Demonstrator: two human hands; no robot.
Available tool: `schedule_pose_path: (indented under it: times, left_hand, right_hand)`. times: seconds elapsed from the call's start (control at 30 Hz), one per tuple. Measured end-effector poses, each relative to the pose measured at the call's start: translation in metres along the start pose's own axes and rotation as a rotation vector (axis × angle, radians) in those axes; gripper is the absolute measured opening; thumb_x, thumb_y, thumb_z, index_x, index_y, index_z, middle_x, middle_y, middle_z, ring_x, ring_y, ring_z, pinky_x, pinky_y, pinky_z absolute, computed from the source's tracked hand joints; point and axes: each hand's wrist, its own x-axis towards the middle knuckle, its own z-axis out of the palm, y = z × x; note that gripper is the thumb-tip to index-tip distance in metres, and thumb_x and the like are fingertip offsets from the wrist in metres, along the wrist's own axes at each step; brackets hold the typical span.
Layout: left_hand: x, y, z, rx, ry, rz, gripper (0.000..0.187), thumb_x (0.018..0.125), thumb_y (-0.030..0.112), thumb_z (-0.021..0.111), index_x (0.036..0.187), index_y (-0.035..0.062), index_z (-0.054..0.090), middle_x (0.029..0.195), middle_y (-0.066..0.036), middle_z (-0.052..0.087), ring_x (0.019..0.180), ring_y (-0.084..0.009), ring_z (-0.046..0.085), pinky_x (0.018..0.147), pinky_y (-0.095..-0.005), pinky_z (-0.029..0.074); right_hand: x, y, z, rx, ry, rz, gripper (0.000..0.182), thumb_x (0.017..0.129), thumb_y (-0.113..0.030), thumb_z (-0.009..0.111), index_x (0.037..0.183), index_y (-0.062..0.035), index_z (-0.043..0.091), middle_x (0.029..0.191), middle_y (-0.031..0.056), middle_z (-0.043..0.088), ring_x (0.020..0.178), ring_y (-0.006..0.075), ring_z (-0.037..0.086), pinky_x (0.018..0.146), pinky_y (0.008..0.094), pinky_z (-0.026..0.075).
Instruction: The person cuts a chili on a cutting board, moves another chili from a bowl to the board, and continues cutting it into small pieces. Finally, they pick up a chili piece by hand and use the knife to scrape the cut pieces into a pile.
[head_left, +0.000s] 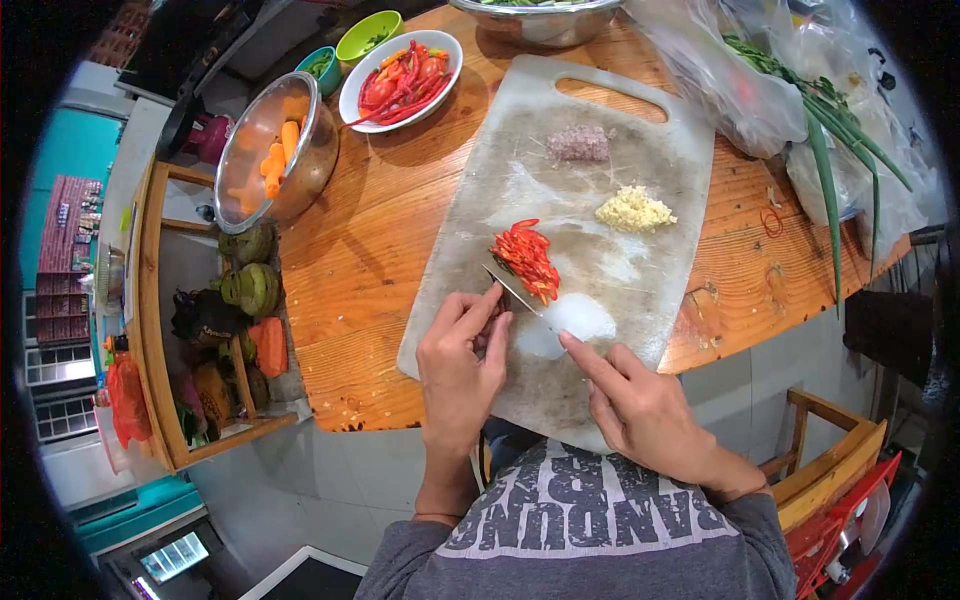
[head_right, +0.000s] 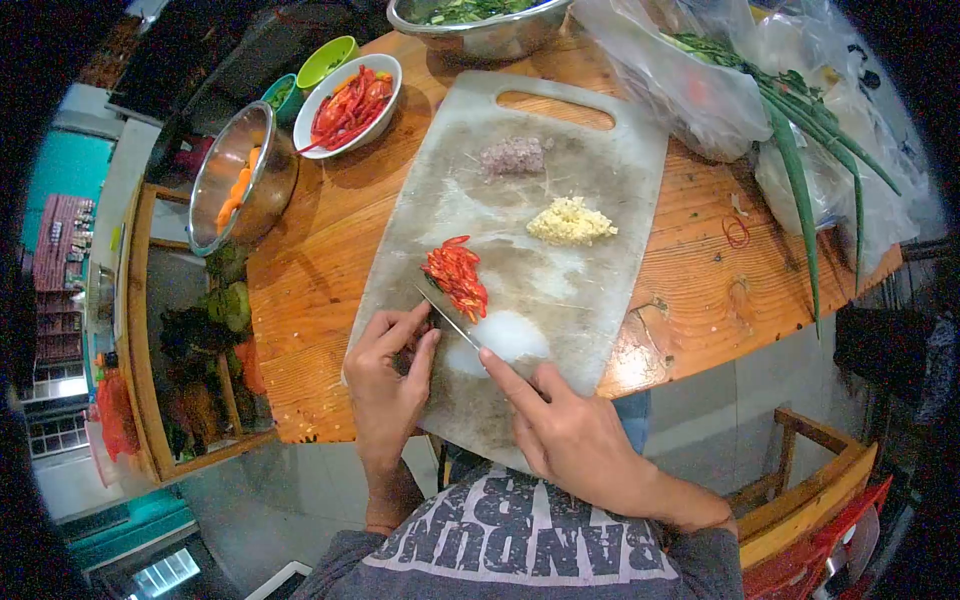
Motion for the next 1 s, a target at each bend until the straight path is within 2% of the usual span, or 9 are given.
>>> schedule_pose_path:
  times: [0.4,0.5,0.7,0.8,1.0]
  left_hand:
    - [0.0029,-0.0016,-0.001,0.0,-0.005,0.004,0.026,0.086,0.001,0.073,0.111,0.0001,0.073,0.087,-0.009,0.064,0.067,-0.0158,0.062,0.059,-0.027,0.05]
    - [0.0021,-0.0019,-0.0006,0.001,-0.009,-0.008,0.026,0.086,0.001,0.073,0.112,-0.0002,0.073,0.087,-0.009,0.064,0.067,-0.0156,0.062,0.059,-0.0267,0.05]
    - [0.0025,-0.0006,-0.0001,-0.019,-0.017,-0.044,0.027,0.086,0.0,0.072,0.113,-0.0009,0.072,0.089,-0.01,0.063,0.068,-0.0161,0.062,0.059,-0.0271,0.05]
    - [0.0027,-0.0023,-0.0006,0.012,-0.031,-0.011,0.028,0.087,0.001,0.072,0.114,-0.001,0.071,0.09,-0.01,0.063,0.069,-0.0164,0.062,0.059,-0.0274,0.049]
    - [0.0013,-0.0016,-0.0018,0.022,-0.053,-0.016,0.029,0.088,0.001,0.07,0.117,-0.0001,0.071,0.09,-0.01,0.062,0.068,-0.0166,0.06,0.059,-0.0293,0.049]
  right_hand:
    - [0.0016,0.0051,-0.0018,0.079,0.036,0.031,0.063,0.088,-0.001,0.061,0.148,-0.0148,0.047,0.082,0.0127,0.051,0.062,0.03,0.06,0.057,0.0409,0.052]
    - [0.0041,0.0002,-0.0027,0.118,0.085,0.063,0.06,0.087,0.005,0.059,0.144,-0.0123,0.053,0.078,0.011,0.05,0.059,0.0243,0.053,0.057,0.0358,0.046]
    - [0.003,0.0009,-0.0013,0.127,0.063,0.048,0.06,0.087,0.004,0.061,0.144,-0.0128,0.053,0.077,0.0106,0.049,0.059,0.0238,0.052,0.056,0.0362,0.045]
    - [0.0017,0.0027,-0.0026,0.07,-0.01,0.056,0.067,0.088,-0.002,0.062,0.151,-0.0191,0.044,0.086,0.0123,0.051,0.063,0.0305,0.06,0.058,0.0412,0.053]
    - [0.0006,0.0054,-0.0015,0.069,-0.033,0.044,0.071,0.087,-0.002,0.062,0.152,-0.0201,0.041,0.086,0.0123,0.05,0.062,0.0313,0.06,0.058,0.0421,0.054]
